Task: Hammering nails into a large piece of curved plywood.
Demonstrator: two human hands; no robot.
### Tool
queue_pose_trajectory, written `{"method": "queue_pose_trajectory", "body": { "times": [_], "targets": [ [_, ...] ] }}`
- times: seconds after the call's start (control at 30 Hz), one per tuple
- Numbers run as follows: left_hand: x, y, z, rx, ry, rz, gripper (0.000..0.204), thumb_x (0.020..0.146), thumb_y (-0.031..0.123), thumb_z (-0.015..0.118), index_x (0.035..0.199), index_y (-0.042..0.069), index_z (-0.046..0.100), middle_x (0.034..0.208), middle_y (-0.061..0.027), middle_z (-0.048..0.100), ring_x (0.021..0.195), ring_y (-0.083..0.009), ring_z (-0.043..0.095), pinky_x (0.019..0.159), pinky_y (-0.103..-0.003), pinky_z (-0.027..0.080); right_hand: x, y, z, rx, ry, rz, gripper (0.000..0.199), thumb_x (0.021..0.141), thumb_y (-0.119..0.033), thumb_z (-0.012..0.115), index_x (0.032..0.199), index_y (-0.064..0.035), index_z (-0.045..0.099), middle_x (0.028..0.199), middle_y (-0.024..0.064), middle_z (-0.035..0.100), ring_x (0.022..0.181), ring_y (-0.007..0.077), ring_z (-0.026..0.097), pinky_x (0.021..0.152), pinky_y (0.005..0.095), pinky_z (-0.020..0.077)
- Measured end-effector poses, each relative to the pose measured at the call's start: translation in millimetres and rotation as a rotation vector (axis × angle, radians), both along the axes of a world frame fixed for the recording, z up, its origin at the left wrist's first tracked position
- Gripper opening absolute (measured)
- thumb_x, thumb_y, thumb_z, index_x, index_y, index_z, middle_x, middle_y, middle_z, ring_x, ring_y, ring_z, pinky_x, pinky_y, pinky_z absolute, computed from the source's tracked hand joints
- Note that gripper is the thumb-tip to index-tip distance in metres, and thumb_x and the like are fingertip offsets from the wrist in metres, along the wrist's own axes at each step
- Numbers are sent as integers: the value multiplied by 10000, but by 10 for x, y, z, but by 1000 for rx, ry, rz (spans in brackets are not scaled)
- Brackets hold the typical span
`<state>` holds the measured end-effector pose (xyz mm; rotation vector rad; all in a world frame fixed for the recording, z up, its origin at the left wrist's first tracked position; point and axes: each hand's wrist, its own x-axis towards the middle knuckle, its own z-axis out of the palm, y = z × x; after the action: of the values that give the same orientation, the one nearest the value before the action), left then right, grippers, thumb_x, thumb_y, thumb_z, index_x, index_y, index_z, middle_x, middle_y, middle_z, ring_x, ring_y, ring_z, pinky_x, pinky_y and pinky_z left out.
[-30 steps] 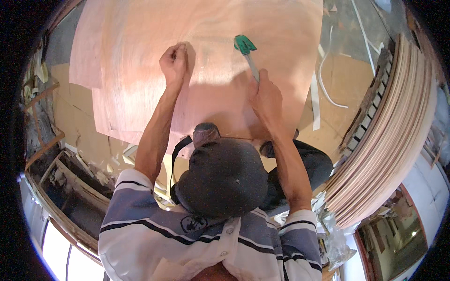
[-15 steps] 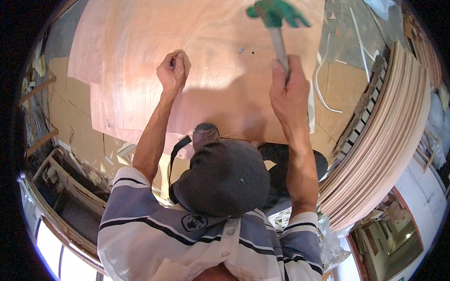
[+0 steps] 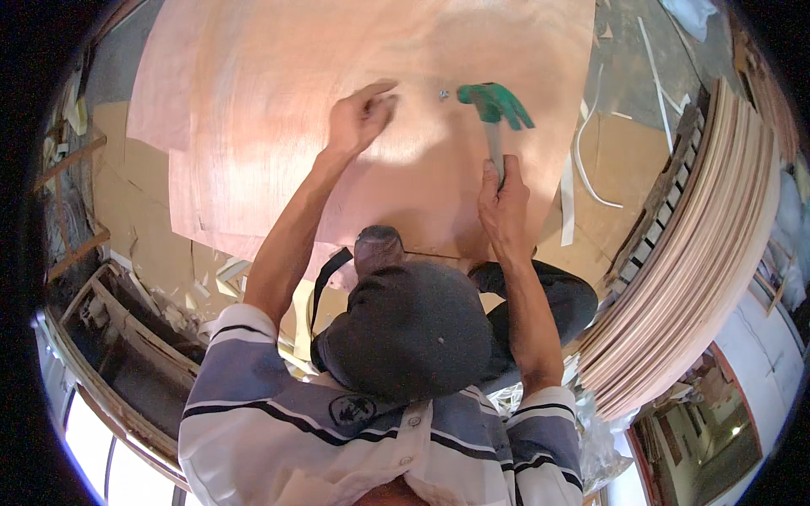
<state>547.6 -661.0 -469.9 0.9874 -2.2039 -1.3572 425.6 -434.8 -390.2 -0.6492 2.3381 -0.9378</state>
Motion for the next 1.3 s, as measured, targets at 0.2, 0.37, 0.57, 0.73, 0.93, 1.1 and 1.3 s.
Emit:
{"method": "queue_pose_trajectory", "body": {
  "times": [0.2,0.37,0.57,0.73,0.93,1.1,1.3],
  "targets": [
    [-608,-66,-4,-168,-52,-287,214,817,151,637,1024,122,684,791,-43,660,690,-213,611,655,-341,492,-41,317,-198,83,-7,-140,218,959,-230,515,952,-12,505,617,56,436,587,136,411,540,308,378],
    [-686,-75,-124,-113,-41,-404,140,801,148,651,934,131,692,787,-13,647,635,-210,565,614,-339,466,14,254,-6,342,-14,-46,231,957,-273,485,1006,-47,479,685,222,562,627,384,575,576,434,427],
    [-742,-14,-92,6,-84,-350,71,795,162,672,816,109,713,723,-28,637,617,-192,559,591,-326,452,-1,294,-27,232,-62,-70,197,911,-193,482,1003,-30,421,691,301,552,687,496,568,590,544,406],
    [-827,-89,-60,50,-284,-323,135,795,232,704,804,99,726,679,-50,634,626,-200,576,603,-326,458,-59,335,-74,210,-111,-34,220,912,-200,486,992,-4,430,703,307,560,713,493,579,611,521,428],
    [-922,-161,-88,199,-352,-289,240,724,276,774,776,48,721,714,-70,649,681,-215,612,648,-329,478,-149,206,-127,104,-109,-54,268,926,-230,486,973,33,503,717,309,574,724,480,595,630,504,443],
    [-920,-188,-154,247,-384,-226,234,677,242,798,746,37,711,800,-77,661,722,-206,626,658,-326,481,-137,-151,37,44,-98,-67,305,947,-262,479,974,40,519,709,312,572,705,475,598,620,502,442],
    [-941,-149,-142,283,-389,-197,219,665,247,798,722,58,705,804,-56,667,728,-202,629,667,-326,487,-115,-329,-152,206,-11,9,326,963,-295,458,936,24,519,708,310,578,697,481,588,618,526,436]
  ]
}}
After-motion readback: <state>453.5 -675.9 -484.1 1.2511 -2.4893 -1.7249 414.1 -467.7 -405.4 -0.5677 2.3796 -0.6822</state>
